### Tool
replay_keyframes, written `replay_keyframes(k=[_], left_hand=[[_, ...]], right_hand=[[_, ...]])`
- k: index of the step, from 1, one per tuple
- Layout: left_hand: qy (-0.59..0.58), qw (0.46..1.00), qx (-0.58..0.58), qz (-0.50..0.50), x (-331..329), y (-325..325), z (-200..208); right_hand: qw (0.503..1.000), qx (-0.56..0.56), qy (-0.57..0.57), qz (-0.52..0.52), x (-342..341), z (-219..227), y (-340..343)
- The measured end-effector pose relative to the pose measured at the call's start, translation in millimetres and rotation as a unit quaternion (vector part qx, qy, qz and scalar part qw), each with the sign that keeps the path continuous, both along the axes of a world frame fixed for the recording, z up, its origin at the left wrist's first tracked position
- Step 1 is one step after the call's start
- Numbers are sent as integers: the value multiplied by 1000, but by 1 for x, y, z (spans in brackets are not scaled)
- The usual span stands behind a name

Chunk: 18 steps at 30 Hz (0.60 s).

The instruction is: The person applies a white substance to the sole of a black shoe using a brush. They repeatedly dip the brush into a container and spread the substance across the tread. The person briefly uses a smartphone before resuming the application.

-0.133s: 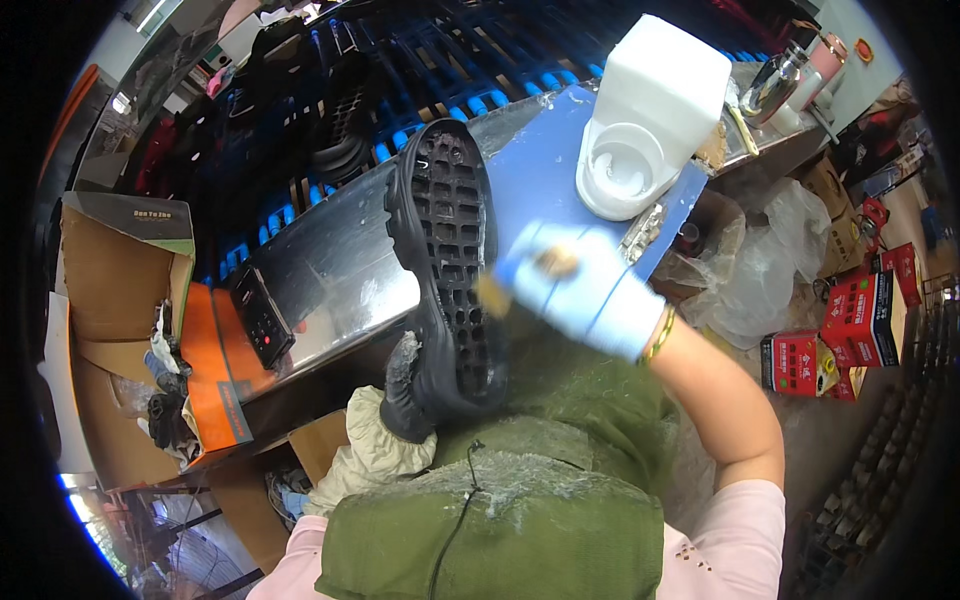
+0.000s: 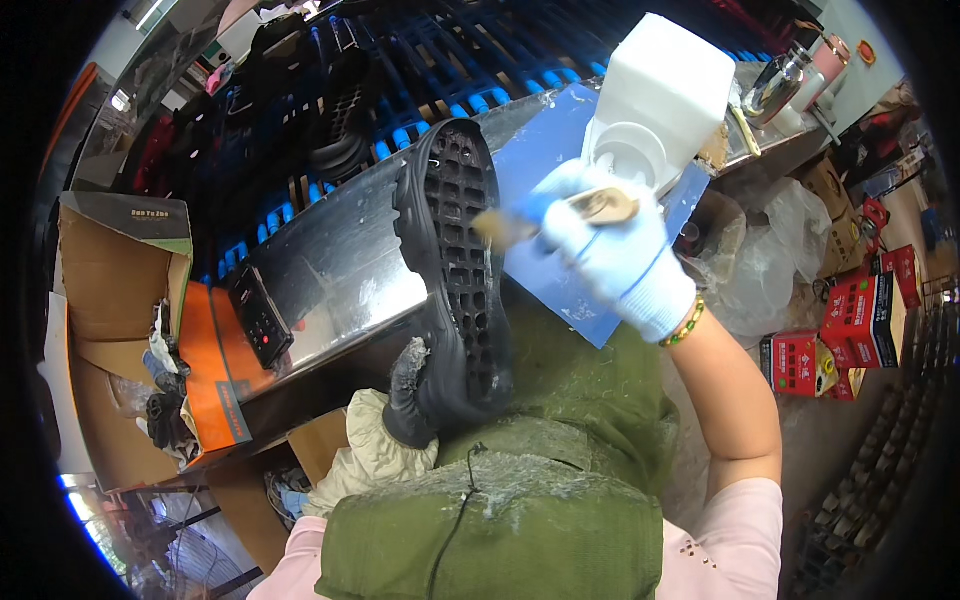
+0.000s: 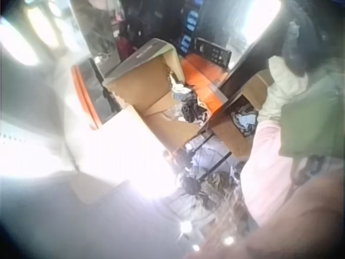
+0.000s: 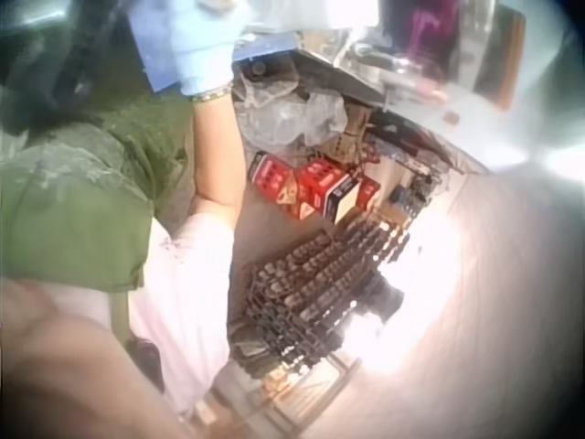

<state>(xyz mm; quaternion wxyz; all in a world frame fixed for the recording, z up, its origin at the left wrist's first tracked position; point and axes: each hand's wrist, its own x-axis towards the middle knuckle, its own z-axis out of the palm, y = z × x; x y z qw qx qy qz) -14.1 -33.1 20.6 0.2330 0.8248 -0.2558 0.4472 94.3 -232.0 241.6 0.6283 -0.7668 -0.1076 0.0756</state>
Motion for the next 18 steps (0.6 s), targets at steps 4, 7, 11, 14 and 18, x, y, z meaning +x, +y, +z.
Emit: replay_keyframes(k=[4, 7, 11, 14, 18], left_hand=[[88, 995, 39, 12, 3, 11, 61], [90, 996, 26, 0, 4, 19, 60], [74, 997, 7, -13, 8, 14, 42], [53, 998, -24, -16, 10, -3, 16], [51, 998, -20, -26, 4, -7, 22]], right_hand=[[979, -158, -126, -24, 29, -39, 10], [970, 64, -186, -142, 29, -21, 14], [951, 122, -282, -33, -4, -2, 61], [842, -86, -519, 123, -1, -12, 100], [786, -219, -564, 125, 30, 0, 118]])
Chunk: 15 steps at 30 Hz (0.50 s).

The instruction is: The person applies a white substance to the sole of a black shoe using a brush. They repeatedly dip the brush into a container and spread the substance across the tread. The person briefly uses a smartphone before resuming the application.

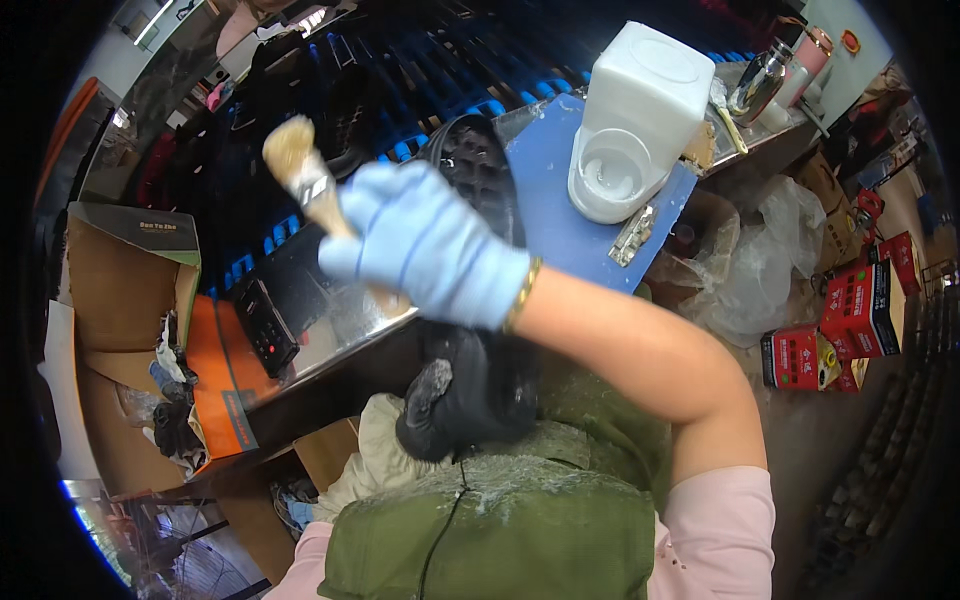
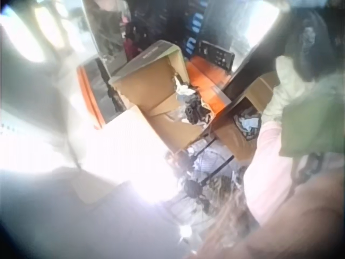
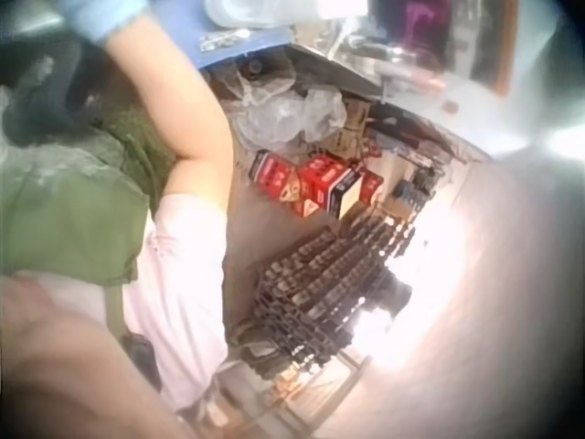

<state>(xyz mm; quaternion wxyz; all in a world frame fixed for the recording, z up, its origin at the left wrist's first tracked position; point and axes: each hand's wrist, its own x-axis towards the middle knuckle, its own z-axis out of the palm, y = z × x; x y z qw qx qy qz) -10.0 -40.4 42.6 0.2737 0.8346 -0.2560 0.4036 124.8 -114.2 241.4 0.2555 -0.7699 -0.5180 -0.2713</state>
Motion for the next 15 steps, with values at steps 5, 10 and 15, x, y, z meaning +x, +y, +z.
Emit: replay_keyframes(k=[5, 10, 15], left_hand=[[33, 999, 30, -12, -13, 21, 37], [70, 997, 31, -30, -25, 39, 52], [170, 978, -67, -97, -26, 45, 52]], right_hand=[[979, -13, -157, -131, 69, 28, -8], [964, 101, -116, -217, 113, 67, -57], [830, 411, 370, 73, 33, 72, -71]])
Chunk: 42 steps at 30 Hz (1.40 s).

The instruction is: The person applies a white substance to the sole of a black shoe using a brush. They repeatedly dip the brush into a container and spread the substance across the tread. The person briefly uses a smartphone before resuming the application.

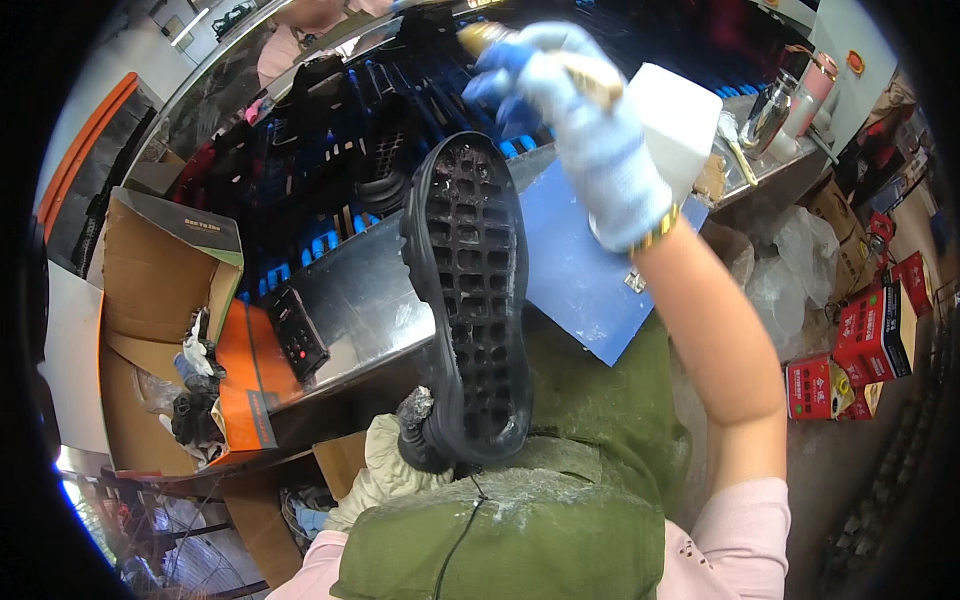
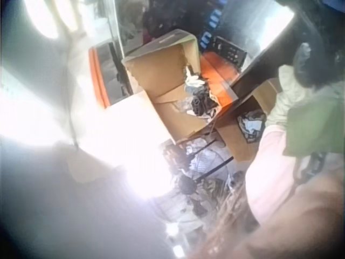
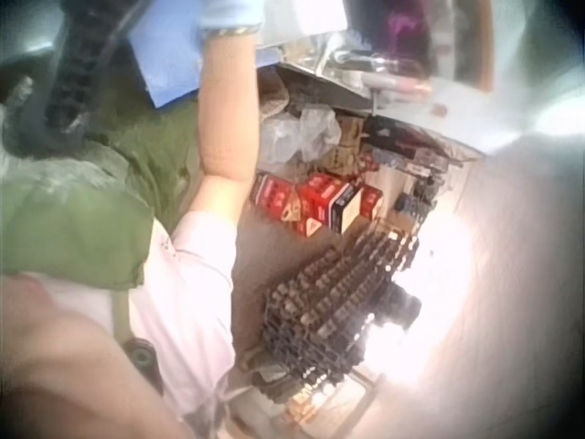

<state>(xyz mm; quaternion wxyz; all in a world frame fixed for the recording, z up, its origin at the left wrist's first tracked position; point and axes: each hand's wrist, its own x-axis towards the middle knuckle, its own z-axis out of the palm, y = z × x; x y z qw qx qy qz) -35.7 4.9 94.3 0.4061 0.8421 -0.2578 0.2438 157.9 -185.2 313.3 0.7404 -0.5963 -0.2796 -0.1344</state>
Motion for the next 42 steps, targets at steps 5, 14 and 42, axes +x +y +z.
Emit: replay_keyframes(k=[5, 14, 42], left_hand=[[214, 940, -254, -79, -14, 3, 3], [524, 386, -697, -301, 6, 22, 48], [562, 464, -650, -215, -16, 66, 54]], right_hand=[[952, 52, 94, 287, -74, -20, 50], [833, 60, 335, 437, -152, -26, 40], [930, 248, 47, 267, 28, 13, -27]])
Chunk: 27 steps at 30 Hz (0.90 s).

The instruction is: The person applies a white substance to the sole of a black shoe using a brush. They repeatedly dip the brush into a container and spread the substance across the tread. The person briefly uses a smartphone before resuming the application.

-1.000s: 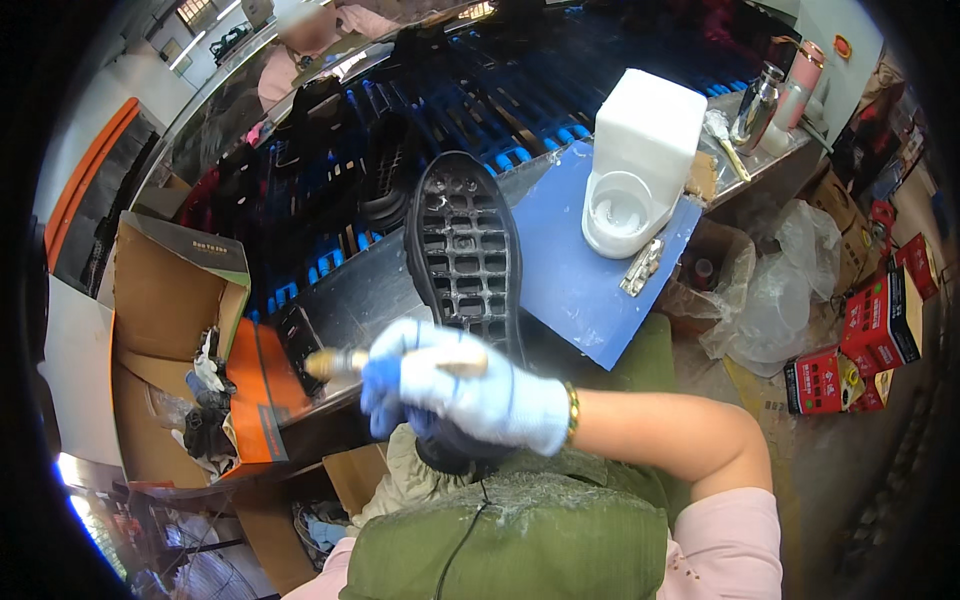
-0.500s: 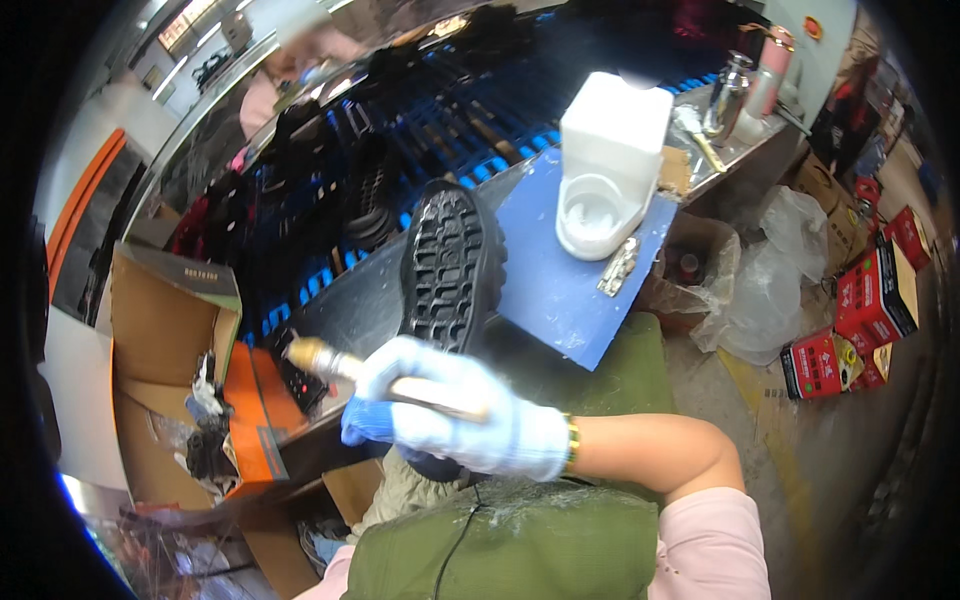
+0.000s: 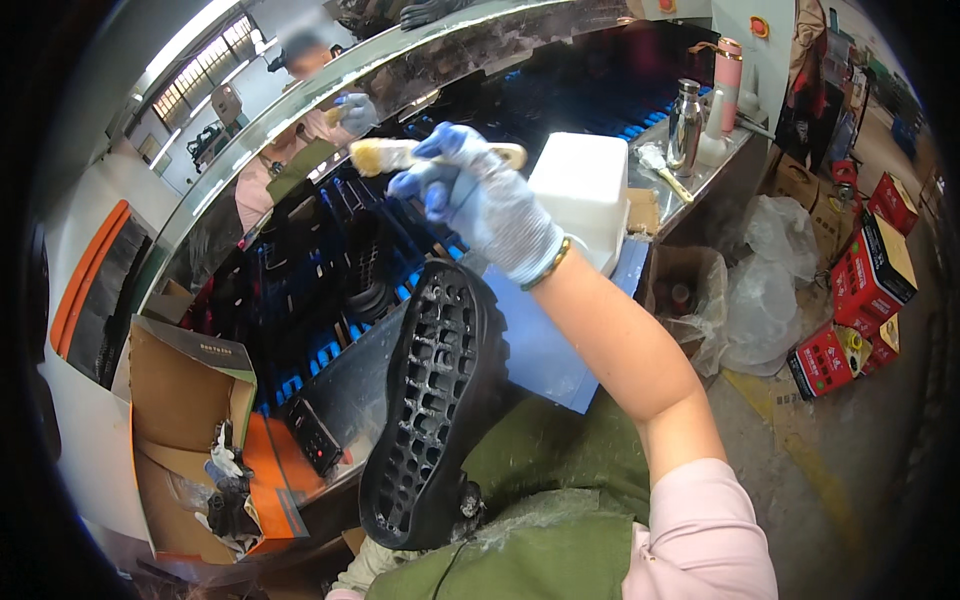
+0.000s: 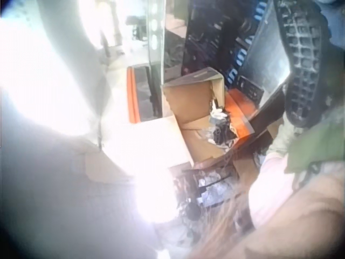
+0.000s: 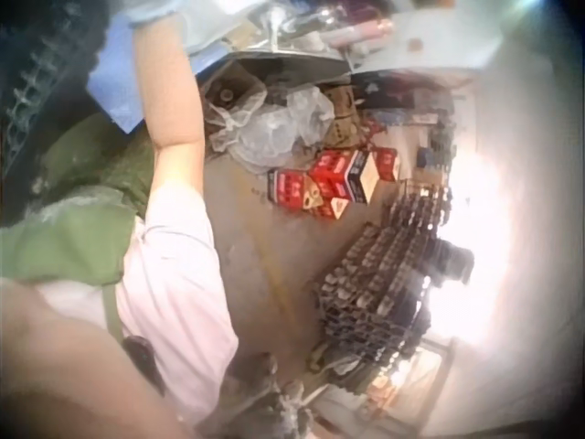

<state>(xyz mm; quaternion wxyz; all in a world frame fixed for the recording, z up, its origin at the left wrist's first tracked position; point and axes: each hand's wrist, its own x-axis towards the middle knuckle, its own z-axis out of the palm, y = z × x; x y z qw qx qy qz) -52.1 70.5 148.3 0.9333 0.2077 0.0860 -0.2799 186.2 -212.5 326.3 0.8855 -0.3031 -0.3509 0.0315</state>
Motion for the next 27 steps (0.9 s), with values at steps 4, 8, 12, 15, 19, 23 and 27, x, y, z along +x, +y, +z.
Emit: replay_keyframes(k=[4, 8, 12, 15, 19, 23, 27], left_hand=[[9, 1000, 2, 7, 7, -6, -1], [16, 1000, -10, 20, 20, -12, 2], [16, 999, -32, 14, 46, -25, 11], [-3, 999, -55, 0, 79, -37, 35], [-93, 990, -102, -9, 157, -64, 123], [-170, 951, -238, -98, 304, -172, 206], [-377, 921, -64, -75, 325, -229, 295]], right_hand=[[989, 47, 128, -59, -6, 8, -13], [970, -137, 155, -130, 14, 3, -44], [868, -352, 158, -314, 71, -4, -95], [867, -298, 183, -354, 105, -38, -127], [895, -268, 138, -329, 103, -43, -115], [845, -327, 149, -396, 80, -54, -151], [884, -300, 151, -325, 86, -31, -107]])
